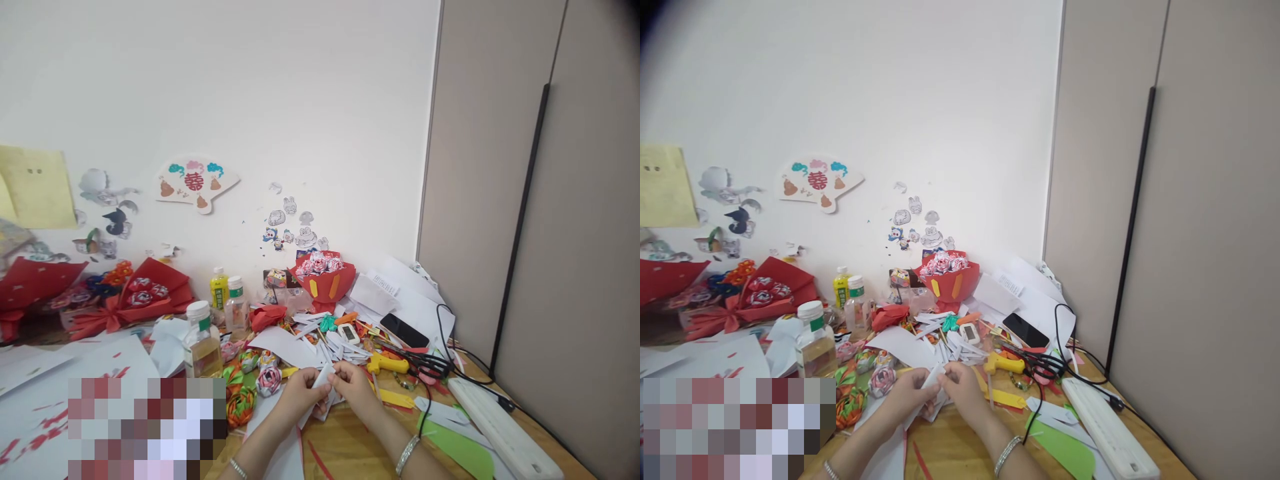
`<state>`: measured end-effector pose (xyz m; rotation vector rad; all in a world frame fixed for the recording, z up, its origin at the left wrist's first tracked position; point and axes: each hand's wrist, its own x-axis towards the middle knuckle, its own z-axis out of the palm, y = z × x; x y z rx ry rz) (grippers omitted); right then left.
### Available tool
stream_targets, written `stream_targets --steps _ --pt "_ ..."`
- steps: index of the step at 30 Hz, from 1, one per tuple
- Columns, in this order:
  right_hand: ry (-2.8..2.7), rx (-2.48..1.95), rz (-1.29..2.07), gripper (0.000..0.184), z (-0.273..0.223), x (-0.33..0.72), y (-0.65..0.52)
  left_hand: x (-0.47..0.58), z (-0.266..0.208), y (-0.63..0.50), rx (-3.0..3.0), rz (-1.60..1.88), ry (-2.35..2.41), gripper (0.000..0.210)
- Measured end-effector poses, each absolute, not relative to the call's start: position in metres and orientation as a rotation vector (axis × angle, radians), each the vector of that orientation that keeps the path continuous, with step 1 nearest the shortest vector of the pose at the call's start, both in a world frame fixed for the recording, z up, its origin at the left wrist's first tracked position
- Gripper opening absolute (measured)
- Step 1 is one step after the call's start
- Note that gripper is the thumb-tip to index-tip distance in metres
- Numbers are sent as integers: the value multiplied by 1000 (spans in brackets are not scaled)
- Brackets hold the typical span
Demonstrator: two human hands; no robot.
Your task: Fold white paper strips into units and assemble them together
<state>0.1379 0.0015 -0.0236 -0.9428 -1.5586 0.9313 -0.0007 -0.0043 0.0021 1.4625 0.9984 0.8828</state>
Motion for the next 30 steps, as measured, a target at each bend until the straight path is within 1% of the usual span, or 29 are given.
stream_targets --steps 8,18,22,26,30 --pt "-1532 -942 921 21 -24 140 4 0 13 -11 1438 843 969 37" --pt "-1554 -954 927 26 -22 141 3 1 6 -8 1474 836 1015 37" --pt "-1584 -942 937 26 -23 141 4 -1 9 -5 1607 939 1111 38" --pt "-1612 -949 949 29 -23 140 3 -3 11 -2 1731 1096 1128 29" --pt "-1604 -911 1001 29 -21 140 1 -3 9 1 1737 1146 1072 25"
